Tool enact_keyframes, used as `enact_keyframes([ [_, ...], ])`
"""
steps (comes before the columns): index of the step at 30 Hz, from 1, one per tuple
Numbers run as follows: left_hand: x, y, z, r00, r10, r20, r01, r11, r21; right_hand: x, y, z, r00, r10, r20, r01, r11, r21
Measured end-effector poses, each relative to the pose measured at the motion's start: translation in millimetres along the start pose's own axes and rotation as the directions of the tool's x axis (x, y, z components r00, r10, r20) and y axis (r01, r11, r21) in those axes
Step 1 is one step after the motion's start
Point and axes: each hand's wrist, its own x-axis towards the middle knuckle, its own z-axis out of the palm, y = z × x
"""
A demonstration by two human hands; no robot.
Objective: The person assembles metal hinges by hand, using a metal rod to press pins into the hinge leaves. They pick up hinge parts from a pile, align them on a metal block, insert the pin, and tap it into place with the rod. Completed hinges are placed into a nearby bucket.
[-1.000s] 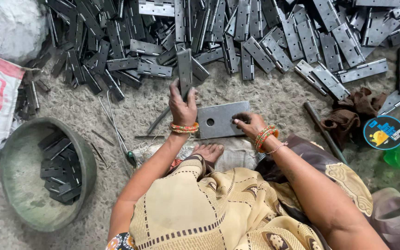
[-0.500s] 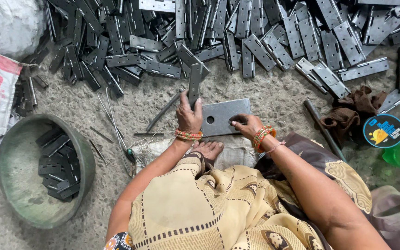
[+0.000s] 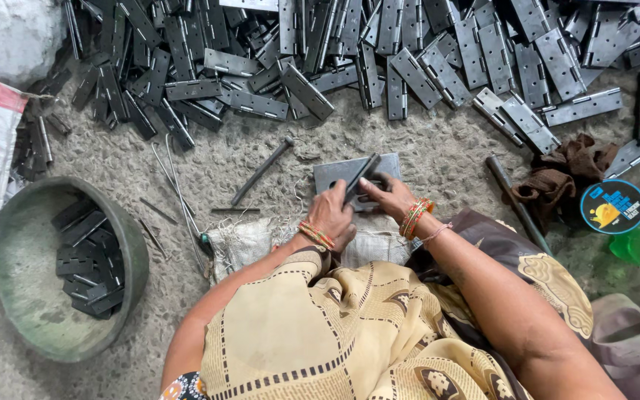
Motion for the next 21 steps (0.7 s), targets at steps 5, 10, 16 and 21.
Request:
enact_keyframes([
  [5,-15,37,-17,0.984,0.163,0.066,-0.162,0.987,-0.025,-7,-6,4,0.996,-0.007,-0.092,0.026,0.979,0.201],
  [10,-12,31,-23,0.988,0.156,0.02,-0.15,0.971,-0.184,-10,-20,3,0.993,-0.033,-0.114,0.054,0.981,0.184],
  [16,11,-21,7,0.957,-0.063,0.285,0.248,0.691,-0.679,-15,-24,1,0.996,0.015,-0.087,0.003,0.978,0.207],
  [21,12,-57,24,0.867,-0.142,0.478,0.497,0.317,-0.808,-12,-15,-1,0.996,-0.09,-0.006,0.09,0.991,0.099],
])
